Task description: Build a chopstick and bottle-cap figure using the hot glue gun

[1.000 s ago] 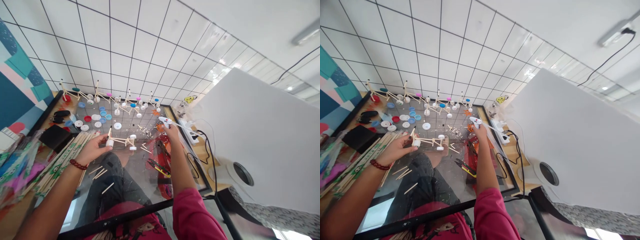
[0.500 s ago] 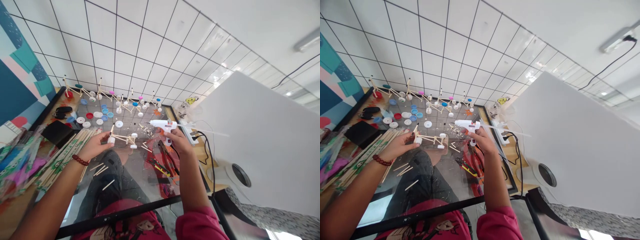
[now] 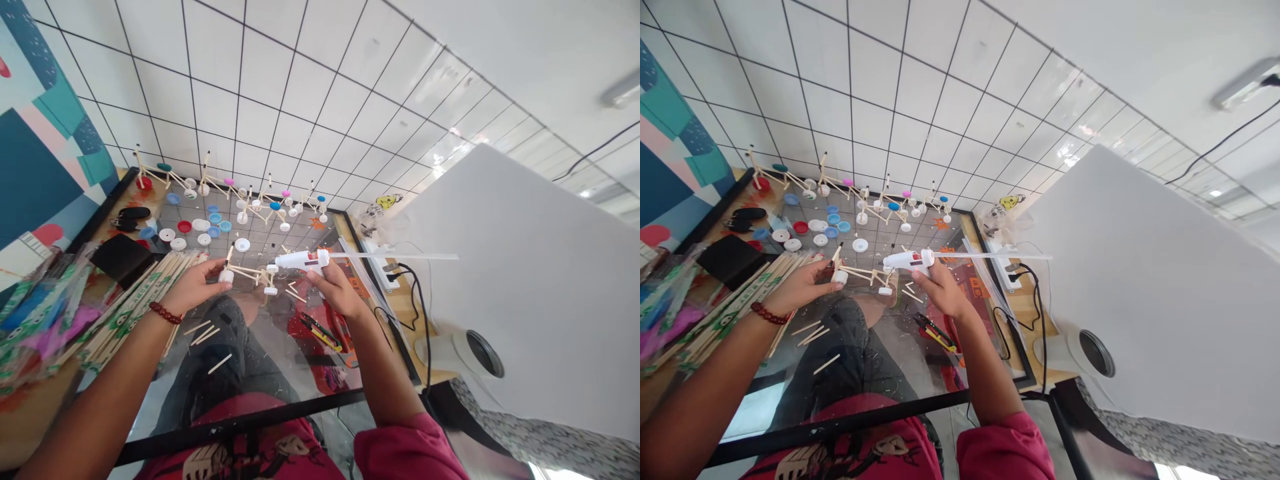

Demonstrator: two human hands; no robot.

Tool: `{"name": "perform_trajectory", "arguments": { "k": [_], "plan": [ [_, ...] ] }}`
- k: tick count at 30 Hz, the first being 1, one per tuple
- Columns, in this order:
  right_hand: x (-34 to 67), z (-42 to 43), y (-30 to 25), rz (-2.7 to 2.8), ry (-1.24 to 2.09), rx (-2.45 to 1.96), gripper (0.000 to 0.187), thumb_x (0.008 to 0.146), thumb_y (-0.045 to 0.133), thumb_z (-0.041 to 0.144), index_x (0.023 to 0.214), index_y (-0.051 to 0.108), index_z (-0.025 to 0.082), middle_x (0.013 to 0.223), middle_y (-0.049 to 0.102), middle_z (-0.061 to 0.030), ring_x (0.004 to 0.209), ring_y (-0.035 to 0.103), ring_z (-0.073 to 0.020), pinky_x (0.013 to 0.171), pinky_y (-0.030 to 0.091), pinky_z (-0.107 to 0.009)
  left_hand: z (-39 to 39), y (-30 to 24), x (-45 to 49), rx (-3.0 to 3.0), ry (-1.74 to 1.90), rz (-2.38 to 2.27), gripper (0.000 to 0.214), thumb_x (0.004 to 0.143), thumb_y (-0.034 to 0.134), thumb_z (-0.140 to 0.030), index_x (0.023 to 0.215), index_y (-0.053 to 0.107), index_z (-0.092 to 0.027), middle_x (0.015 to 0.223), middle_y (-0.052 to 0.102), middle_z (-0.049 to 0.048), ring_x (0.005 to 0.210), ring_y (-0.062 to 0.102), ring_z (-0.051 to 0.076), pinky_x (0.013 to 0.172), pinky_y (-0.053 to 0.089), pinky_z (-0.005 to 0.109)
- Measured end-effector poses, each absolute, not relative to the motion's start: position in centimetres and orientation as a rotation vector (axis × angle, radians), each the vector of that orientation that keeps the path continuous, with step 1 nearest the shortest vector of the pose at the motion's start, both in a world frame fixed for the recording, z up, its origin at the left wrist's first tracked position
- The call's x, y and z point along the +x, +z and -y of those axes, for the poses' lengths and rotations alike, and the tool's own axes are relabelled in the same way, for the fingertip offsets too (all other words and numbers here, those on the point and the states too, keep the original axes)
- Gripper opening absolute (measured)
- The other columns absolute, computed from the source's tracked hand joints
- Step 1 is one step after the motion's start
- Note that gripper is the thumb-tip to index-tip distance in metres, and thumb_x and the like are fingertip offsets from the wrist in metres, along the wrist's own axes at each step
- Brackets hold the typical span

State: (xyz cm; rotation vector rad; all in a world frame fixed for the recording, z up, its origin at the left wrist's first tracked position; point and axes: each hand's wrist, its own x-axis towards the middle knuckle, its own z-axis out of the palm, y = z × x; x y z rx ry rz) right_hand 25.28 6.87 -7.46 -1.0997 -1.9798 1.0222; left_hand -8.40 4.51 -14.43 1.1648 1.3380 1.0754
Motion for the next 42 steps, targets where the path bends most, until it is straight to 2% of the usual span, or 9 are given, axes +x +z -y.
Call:
{"name": "perform_trajectory", "arguments": {
  "k": [6, 14, 26, 34, 42],
  "plan": [
    [25.28, -6.69, -7.30, 2.043, 1.035, -1.076, 0.041, 0.103, 0.061, 0.058, 0.119, 0.071, 0.022, 0.112, 0.076, -0.0068, 0.108, 0.068, -0.0289, 0.103, 0.053, -0.045, -4.74, -15.16, -8.70, 1.194, 1.011, -1.297, 0.079, 0.047, 0.099, -0.061, 0.110, 0.080, -0.018, 0.122, 0.082, 0.0135, 0.123, 0.072, 0.039, 0.117, 0.049, 0.055],
    [24.96, -6.49, -7.42, 2.082, 1.009, -1.069, 0.042, 0.104, 0.059, 0.056, 0.127, 0.070, 0.022, 0.120, 0.077, -0.0081, 0.114, 0.069, -0.0302, 0.108, 0.051, -0.047, -4.76, -15.37, -8.74, 1.202, 1.004, -1.285, 0.080, 0.049, 0.098, -0.059, 0.114, 0.080, -0.017, 0.130, 0.080, 0.0167, 0.126, 0.071, 0.040, 0.118, 0.049, 0.054],
    [24.71, -6.42, -7.17, 2.133, 1.006, -1.048, 0.044, 0.105, 0.058, 0.056, 0.128, 0.072, 0.022, 0.126, 0.077, -0.0095, 0.117, 0.069, -0.0308, 0.111, 0.050, -0.048, -4.69, -15.28, -8.72, 1.185, 1.012, -1.294, 0.084, 0.048, 0.099, -0.057, 0.119, 0.080, -0.017, 0.131, 0.080, 0.0164, 0.127, 0.071, 0.040, 0.118, 0.049, 0.055],
    [24.82, -5.97, -7.14, 2.155, 1.025, -1.044, 0.044, 0.105, 0.057, 0.057, 0.130, 0.072, 0.024, 0.123, 0.077, -0.0088, 0.114, 0.070, -0.0309, 0.107, 0.052, -0.047, -4.68, -15.36, -8.77, 1.210, 1.025, -1.310, 0.077, 0.048, 0.098, -0.059, 0.110, 0.080, -0.018, 0.121, 0.083, 0.0142, 0.122, 0.072, 0.040, 0.115, 0.051, 0.055],
    [24.68, -6.69, -7.45, 2.163, 0.975, -1.103, 0.043, 0.105, 0.057, 0.055, 0.129, 0.071, 0.022, 0.122, 0.076, -0.0109, 0.115, 0.070, -0.0320, 0.109, 0.051, -0.049, -4.69, -15.41, -8.83, 1.207, 1.029, -1.313, 0.068, 0.050, 0.098, -0.049, 0.108, 0.080, -0.018, 0.119, 0.083, 0.0139, 0.119, 0.074, 0.038, 0.115, 0.051, 0.056]
  ]
}}
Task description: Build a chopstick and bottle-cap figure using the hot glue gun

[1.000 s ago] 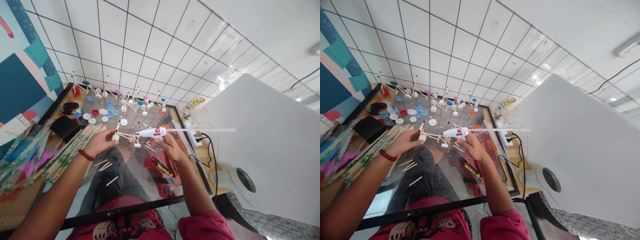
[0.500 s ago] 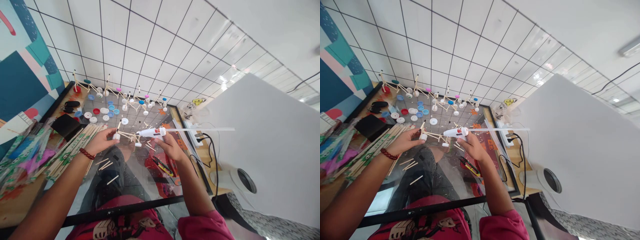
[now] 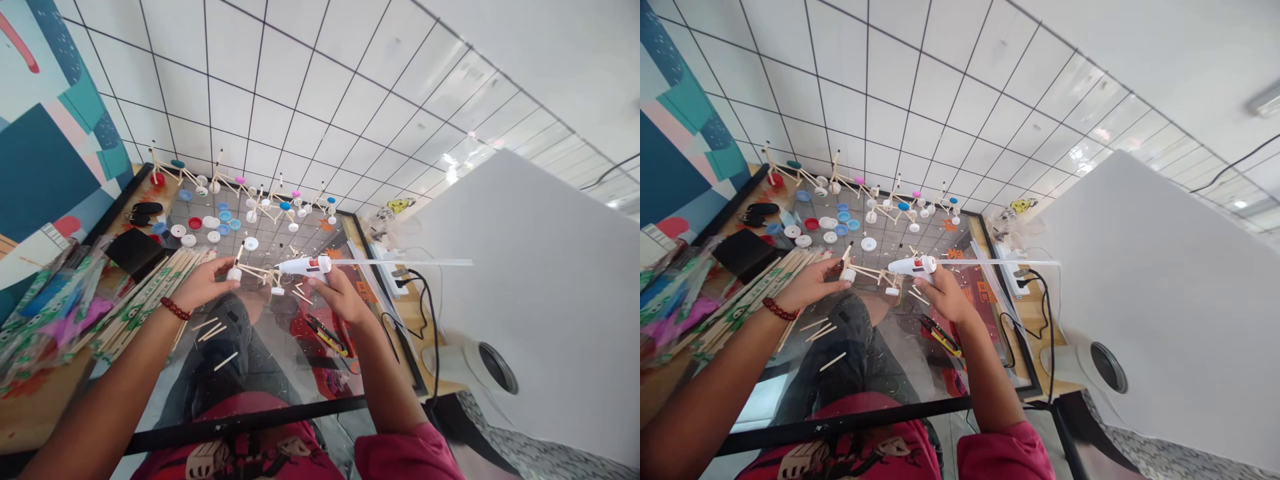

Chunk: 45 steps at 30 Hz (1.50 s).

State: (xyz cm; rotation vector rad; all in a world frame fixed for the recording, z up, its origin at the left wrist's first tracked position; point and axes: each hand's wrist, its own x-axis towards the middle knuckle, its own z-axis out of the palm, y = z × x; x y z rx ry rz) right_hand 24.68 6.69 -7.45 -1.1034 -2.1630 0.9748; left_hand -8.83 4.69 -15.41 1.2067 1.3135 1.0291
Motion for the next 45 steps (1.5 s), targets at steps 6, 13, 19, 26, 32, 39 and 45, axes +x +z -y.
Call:
{"name": "perform_trajectory", "arguments": {
  "k": [6, 13, 19, 26, 32, 39, 45],
  "plan": [
    [25.0, -6.2, -7.5, 2.127, 0.974, -1.112, 0.042, 0.104, 0.059, 0.055, 0.128, 0.070, 0.023, 0.119, 0.078, -0.0089, 0.111, 0.070, -0.0302, 0.105, 0.053, -0.047, -4.6, -15.3, -8.8, 1.203, 1.023, -1.321, 0.071, 0.051, 0.098, -0.053, 0.110, 0.080, -0.018, 0.122, 0.083, 0.0141, 0.119, 0.074, 0.038, 0.116, 0.051, 0.056],
    [24.3, -6.2, -7.5, 2.128, 0.981, -1.103, 0.040, 0.103, 0.060, 0.055, 0.123, 0.072, 0.023, 0.117, 0.078, -0.0092, 0.107, 0.071, -0.0302, 0.102, 0.054, -0.047, -4.6, -15.1, -8.5, 1.199, 1.052, -1.313, 0.082, 0.045, 0.100, -0.062, 0.113, 0.081, -0.020, 0.125, 0.082, 0.0128, 0.120, 0.074, 0.039, 0.116, 0.052, 0.054],
    [24.3, -6.5, -7.8, 2.094, 0.990, -1.112, 0.043, 0.103, 0.060, 0.057, 0.127, 0.070, 0.022, 0.124, 0.077, -0.0103, 0.115, 0.069, -0.0307, 0.108, 0.050, -0.048, -4.5, -15.3, -8.6, 1.186, 1.048, -1.342, 0.080, 0.047, 0.100, -0.054, 0.116, 0.080, -0.018, 0.129, 0.081, 0.0160, 0.124, 0.072, 0.040, 0.118, 0.050, 0.057],
    [25.3, -5.9, -8.2, 1.963, 1.089, -1.179, 0.041, 0.099, 0.065, 0.057, 0.120, 0.071, 0.022, 0.118, 0.077, -0.0067, 0.110, 0.068, -0.0279, 0.105, 0.052, -0.044, -4.4, -15.2, -8.6, 1.175, 1.040, -1.312, 0.081, 0.050, 0.099, -0.051, 0.120, 0.078, -0.015, 0.131, 0.079, 0.0183, 0.126, 0.072, 0.039, 0.119, 0.049, 0.058],
    [26.3, -5.1, -9.2, 1.707, 1.202, -1.291, 0.040, 0.094, 0.066, 0.063, 0.096, 0.073, 0.024, 0.095, 0.075, -0.0045, 0.091, 0.067, -0.0261, 0.082, 0.055, -0.038, -4.4, -15.0, -8.5, 1.183, 1.039, -1.303, 0.079, 0.049, 0.099, -0.056, 0.116, 0.080, -0.019, 0.130, 0.080, 0.0153, 0.124, 0.072, 0.039, 0.118, 0.050, 0.057],
    [24.2, -4.8, -10.1, 1.640, 1.250, -1.260, 0.039, 0.092, 0.070, 0.062, 0.103, 0.077, 0.025, 0.104, 0.080, -0.0053, 0.100, 0.070, -0.0292, 0.090, 0.057, -0.042, -4.5, -14.9, -8.5, 1.201, 1.030, -1.325, 0.080, 0.047, 0.098, -0.061, 0.113, 0.080, -0.020, 0.127, 0.082, 0.0140, 0.123, 0.073, 0.039, 0.117, 0.050, 0.055],
    [27.0, -6.9, -11.6, 1.421, 1.128, -1.318, 0.050, 0.090, 0.068, 0.066, 0.115, 0.072, 0.023, 0.098, 0.080, -0.0060, 0.074, 0.067, -0.0222, 0.064, 0.053, -0.033, -4.5, -15.2, -8.7, 1.214, 1.016, -1.329, 0.084, 0.048, 0.098, -0.062, 0.117, 0.079, -0.018, 0.129, 0.081, 0.0159, 0.125, 0.072, 0.040, 0.117, 0.050, 0.055]
  ]
}}
